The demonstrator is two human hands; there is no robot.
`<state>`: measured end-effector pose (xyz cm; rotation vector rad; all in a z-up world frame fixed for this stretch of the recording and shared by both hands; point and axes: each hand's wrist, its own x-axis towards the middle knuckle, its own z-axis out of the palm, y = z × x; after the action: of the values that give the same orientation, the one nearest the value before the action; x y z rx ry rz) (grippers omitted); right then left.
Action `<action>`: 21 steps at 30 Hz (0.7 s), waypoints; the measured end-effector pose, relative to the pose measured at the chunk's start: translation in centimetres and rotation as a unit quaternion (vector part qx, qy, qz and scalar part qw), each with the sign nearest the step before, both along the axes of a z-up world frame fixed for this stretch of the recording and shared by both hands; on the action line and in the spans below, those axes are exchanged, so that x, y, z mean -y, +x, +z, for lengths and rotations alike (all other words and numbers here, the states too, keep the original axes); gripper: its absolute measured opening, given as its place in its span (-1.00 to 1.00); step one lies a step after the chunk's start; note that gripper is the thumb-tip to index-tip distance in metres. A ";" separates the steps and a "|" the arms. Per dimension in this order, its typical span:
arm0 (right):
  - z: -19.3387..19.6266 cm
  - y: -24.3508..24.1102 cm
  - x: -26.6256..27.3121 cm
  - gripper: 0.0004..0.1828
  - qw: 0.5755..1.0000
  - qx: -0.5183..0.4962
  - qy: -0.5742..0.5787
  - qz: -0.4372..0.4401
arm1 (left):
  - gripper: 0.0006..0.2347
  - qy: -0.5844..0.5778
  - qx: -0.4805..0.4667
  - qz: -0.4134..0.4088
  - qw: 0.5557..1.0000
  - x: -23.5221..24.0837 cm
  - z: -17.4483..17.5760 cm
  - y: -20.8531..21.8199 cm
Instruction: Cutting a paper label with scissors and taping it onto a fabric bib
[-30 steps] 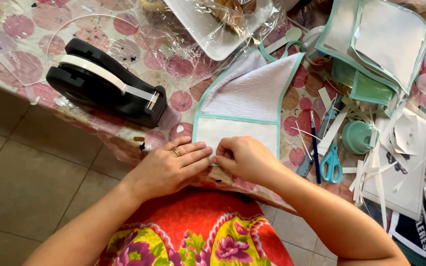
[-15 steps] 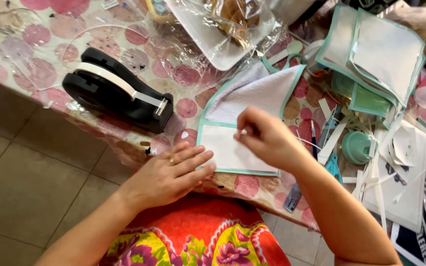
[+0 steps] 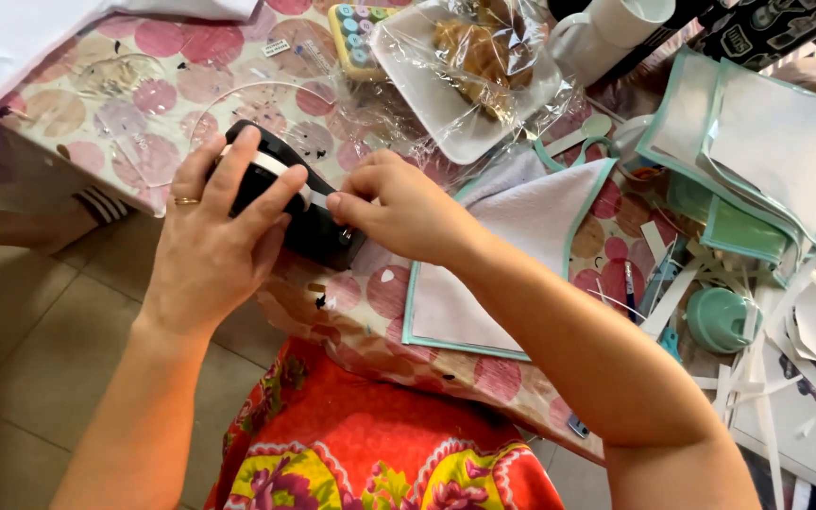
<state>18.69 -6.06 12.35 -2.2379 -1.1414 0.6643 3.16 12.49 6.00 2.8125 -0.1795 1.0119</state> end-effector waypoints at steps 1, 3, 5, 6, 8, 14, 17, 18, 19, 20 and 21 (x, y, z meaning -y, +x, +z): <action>0.4 0.1 0.4 -0.64 1.000 -0.012 0.014 -0.008 | -0.65 0.014 0.008 -0.003 1.000 0.0 0.0 0.1; 0.8 -0.4 1.8 -0.64 0.999 -0.027 0.023 -0.009 | -0.68 0.024 0.013 0.000 1.000 0.4 -0.3 -0.4; 1.2 -0.8 3.4 -0.49 0.997 -0.004 0.059 0.051 | -0.61 0.002 -0.017 -0.028 0.999 0.5 -0.6 -0.4; 0.3 -1.2 3.8 -0.49 0.997 -0.004 0.058 0.050 | -0.61 0.001 -0.017 -0.029 0.999 0.5 -0.7 -0.2; -1.5 -2.1 4.9 -0.72 0.999 0.002 0.046 -0.025 | -0.65 0.003 -0.004 -0.024 1.000 0.8 -1.0 -0.1; -7.1 -1.5 5.3 -0.83 0.977 0.214 -0.002 0.008 | -0.56 0.009 -0.031 -0.046 0.998 0.8 -0.5 -0.3; -3.7 -2.1 7.8 -0.76 0.995 0.095 0.003 -0.027 | -0.42 -0.006 -0.058 -0.056 0.997 0.6 -0.8 -0.6; -1.5 -1.7 9.5 -0.76 0.996 0.088 -0.004 -0.032 | -0.42 -0.012 -0.065 -0.062 0.996 1.0 -1.1 -0.8; 0.8 -1.3 11.3 -0.83 0.994 0.080 0.042 -0.054 | -0.39 -0.007 -0.036 -0.049 0.998 1.3 -1.5 -0.9; 2.9 -0.6 13.0 -0.87 0.990 0.074 0.091 -0.080 | -0.34 0.000 -0.005 -0.041 0.999 1.6 -1.9 -0.6; 3.2 -0.6 15.2 -0.87 0.990 0.071 0.086 -0.090 | -0.34 -0.003 -0.010 -0.050 0.999 3.7 -1.9 -1.3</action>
<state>18.08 -21.23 15.55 -2.2328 -1.0064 0.3265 1.83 8.78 4.12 2.7757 -0.3109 0.9612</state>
